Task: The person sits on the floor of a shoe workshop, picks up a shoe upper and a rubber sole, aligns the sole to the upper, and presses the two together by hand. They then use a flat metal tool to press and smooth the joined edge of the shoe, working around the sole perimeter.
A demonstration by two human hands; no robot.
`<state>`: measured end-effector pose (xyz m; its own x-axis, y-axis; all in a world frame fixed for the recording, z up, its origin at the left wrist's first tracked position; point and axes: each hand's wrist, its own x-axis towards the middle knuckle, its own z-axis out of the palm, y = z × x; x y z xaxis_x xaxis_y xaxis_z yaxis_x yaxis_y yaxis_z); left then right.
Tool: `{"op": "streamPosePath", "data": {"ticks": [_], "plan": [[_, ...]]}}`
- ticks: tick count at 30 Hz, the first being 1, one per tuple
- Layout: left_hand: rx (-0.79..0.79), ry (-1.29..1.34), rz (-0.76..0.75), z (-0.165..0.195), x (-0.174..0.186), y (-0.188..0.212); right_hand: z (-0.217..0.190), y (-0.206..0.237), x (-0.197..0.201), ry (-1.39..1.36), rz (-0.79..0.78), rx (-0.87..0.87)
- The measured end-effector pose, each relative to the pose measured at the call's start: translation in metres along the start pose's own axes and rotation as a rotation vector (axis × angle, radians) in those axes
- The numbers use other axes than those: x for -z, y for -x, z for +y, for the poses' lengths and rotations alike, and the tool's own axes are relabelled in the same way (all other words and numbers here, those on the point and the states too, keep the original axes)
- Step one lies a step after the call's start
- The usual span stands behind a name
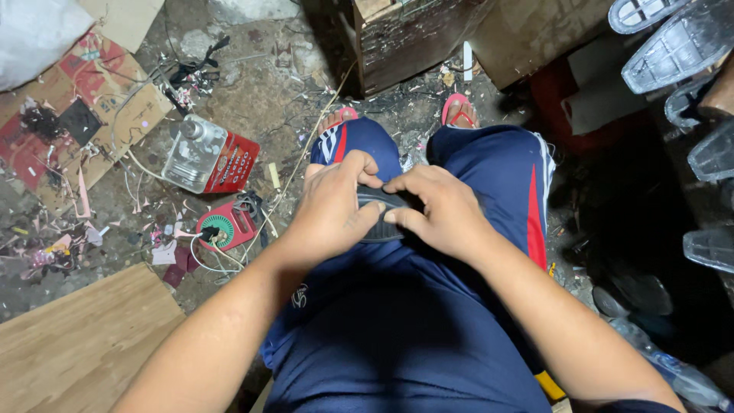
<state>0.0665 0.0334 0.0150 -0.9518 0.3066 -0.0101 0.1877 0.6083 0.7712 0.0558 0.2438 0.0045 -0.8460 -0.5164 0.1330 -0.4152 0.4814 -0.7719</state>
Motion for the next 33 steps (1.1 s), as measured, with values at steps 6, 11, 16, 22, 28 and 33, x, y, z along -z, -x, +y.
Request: {"op": "streamPosePath", "data": {"ticks": [6,11,16,22,28,33], "plan": [[0.012,0.010,-0.016,-0.007,-0.002,0.004,0.002,-0.002,-0.015,-0.009,-0.007,-0.149],[-0.001,0.259,0.002,-0.018,0.013,0.023,0.002,-0.002,-0.016,0.013,0.064,-0.012],[-0.076,0.028,0.239,-0.022,0.002,0.049,-0.004,-0.001,-0.020,0.037,0.097,0.070],[-0.040,0.207,0.276,-0.030,-0.009,0.047,-0.011,0.001,-0.029,0.058,0.156,0.168],[0.034,0.284,0.257,-0.027,-0.003,0.044,-0.019,0.001,-0.027,0.054,0.113,0.100],[0.198,0.383,0.178,-0.035,-0.007,0.044,-0.017,-0.008,-0.028,0.070,-0.014,-0.036]]}}
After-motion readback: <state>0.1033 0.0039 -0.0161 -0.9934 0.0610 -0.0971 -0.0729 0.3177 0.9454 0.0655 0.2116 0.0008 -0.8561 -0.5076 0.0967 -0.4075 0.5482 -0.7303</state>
